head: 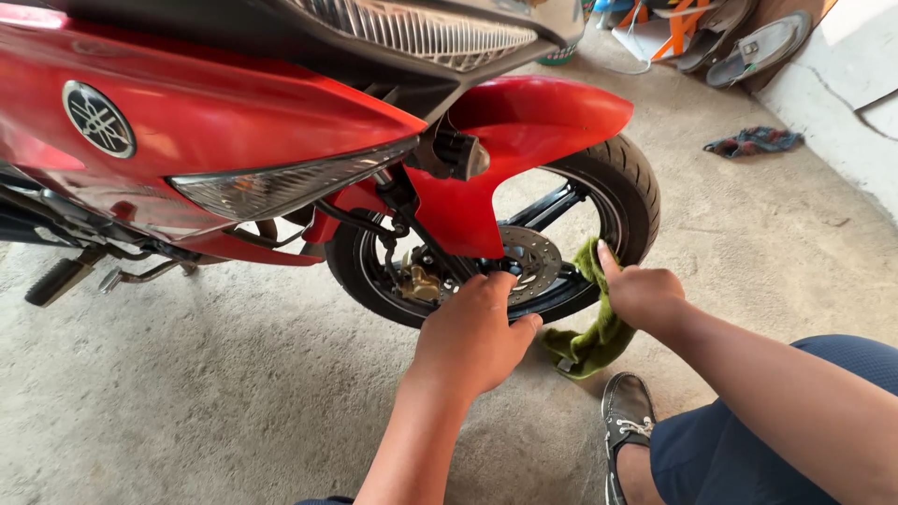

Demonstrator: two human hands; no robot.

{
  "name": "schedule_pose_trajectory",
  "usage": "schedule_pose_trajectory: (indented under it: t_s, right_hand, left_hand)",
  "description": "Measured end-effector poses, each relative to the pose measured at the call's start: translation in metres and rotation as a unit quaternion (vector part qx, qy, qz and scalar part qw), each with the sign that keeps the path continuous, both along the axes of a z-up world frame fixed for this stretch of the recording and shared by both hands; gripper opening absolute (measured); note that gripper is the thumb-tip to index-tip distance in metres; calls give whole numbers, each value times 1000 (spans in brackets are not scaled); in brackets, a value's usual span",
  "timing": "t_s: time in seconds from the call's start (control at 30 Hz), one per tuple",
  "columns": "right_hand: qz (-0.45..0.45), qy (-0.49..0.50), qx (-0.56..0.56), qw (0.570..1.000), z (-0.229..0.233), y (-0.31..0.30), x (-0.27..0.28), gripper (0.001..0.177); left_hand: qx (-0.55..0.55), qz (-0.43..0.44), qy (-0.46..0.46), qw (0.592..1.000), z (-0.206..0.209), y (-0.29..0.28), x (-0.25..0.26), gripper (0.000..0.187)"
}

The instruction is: The person wipes the front wheel, brake disc, and fender of a red motorcycle using a green cloth. The person kneels beside the motorcycle and cleans the wheel area thoroughly.

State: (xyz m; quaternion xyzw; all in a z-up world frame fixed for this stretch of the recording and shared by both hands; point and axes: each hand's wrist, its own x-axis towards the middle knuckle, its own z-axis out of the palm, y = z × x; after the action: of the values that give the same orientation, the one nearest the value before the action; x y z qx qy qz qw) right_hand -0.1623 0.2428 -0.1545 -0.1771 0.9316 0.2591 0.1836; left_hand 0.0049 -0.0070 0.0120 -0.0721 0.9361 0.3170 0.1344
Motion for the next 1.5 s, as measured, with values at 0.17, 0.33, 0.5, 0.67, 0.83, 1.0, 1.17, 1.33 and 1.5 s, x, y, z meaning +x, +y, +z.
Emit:
schedule_pose_trajectory:
  t_s: [0.17,0.33,0.5,0.67,0.83,1.0,1.17,1.33,1.5]
  right_hand:
    - [-53,-51,24,997,0,-8,-6,92]
    - [-116,-50,-32,991,-24,-10,-8,85]
    - [-167,-40,-114,979,-86,-10,-1,87]
    - [-183,-66,-200,960,-158,-27,17,80]
    - [-149,-173,-153,962,-189,-76,33,69]
    - [-144,-167,-267,938,-179,-101,36,83]
    - [-238,-195,-268,913,-180,-89,41,83]
    - [-205,-183,-314,909,-195,-102,53,80]
    - [-227,-108,-316,915,-196,-73,50,84]
  left_hand:
    - [-5,0,-27,1000,-17,7,-11,56]
    - [-11,-1,-74,997,-60,18,-35,56]
    - [-35,-2,-180,983,-128,11,-56,60]
    - [-57,25,-247,967,-186,-8,-47,62]
    - [-49,49,-295,953,-211,-18,-49,62]
    - [-38,56,-328,942,-227,-12,-55,62]
    - [23,95,-313,945,-272,-9,-61,63]
    - [166,192,-210,944,-335,-2,-66,61]
    - [301,305,-167,888,-407,21,-48,58]
